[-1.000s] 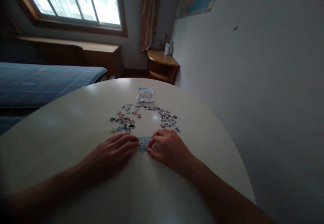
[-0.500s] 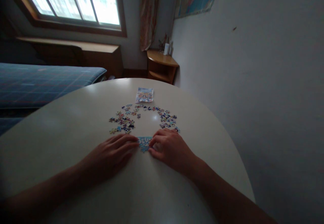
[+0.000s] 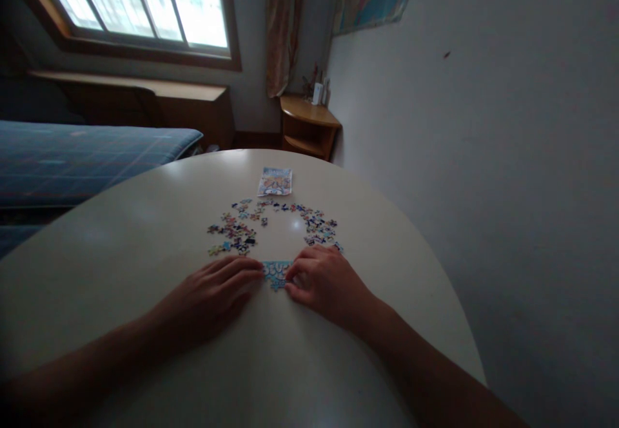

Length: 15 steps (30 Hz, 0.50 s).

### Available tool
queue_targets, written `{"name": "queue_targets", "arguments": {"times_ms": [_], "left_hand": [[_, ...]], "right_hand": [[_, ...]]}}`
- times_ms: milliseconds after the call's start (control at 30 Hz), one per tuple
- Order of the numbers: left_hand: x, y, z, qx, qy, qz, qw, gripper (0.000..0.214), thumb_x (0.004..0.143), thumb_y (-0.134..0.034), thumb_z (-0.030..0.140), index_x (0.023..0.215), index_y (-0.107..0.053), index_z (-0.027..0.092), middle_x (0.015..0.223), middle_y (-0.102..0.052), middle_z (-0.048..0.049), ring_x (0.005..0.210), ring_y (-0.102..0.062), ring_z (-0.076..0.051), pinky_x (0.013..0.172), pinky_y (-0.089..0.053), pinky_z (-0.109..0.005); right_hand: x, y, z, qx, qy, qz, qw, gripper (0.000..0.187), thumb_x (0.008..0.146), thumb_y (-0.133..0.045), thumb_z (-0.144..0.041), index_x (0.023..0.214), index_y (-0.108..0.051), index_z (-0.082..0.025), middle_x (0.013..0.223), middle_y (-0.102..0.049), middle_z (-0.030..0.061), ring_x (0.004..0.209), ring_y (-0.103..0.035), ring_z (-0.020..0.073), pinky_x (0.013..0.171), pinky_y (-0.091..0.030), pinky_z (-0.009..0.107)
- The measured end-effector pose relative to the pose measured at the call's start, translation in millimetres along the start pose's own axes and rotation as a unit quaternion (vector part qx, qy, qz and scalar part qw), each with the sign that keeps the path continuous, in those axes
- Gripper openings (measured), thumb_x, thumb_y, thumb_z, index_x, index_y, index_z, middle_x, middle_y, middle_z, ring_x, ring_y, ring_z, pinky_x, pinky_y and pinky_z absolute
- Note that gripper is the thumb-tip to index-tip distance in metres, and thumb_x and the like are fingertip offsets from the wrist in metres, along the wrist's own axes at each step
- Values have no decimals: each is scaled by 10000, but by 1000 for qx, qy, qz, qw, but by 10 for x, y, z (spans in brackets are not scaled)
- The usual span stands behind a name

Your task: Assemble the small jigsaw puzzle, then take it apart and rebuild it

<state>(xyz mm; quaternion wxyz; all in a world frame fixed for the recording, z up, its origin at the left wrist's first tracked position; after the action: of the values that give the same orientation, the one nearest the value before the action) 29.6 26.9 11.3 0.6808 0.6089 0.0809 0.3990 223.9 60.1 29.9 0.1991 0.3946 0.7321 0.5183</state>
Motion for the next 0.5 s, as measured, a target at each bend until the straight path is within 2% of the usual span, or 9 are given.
{"name": "queue_targets", "arguments": {"times_ms": [300, 500], "left_hand": [[-2, -1, -14, -3, 9, 9, 1000, 258, 912, -472, 127, 1150, -556, 181, 1153, -640, -96, 1061, -591, -220, 928, -530, -417], [-1, 3, -13, -7, 8, 18, 1000, 242, 909, -475, 124, 1131, -558, 178, 1144, -642, -93, 1046, -594, -217, 915, -539, -412]], "right_hand": [[-2, -54, -66, 17, 24, -8, 1000, 76, 784, -727, -221, 858, -726, -239, 920, -708, 24, 891, -650, 182, 873, -425, 353], [-22, -63, -76, 30, 40, -6, 999, 119, 805, -739, -284, 918, -718, -253, 987, -700, 29, 949, -639, 189, 907, -418, 370]]}}
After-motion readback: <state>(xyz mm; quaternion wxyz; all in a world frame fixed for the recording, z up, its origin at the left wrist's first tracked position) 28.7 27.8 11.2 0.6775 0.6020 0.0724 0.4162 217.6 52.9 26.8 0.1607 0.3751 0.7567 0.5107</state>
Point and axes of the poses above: each hand's wrist, its own x-axis towards the middle knuckle, its own y-axis out of the back of the hand, z = x × y, the point moved 4 cm from there along x, towards the middle knuckle
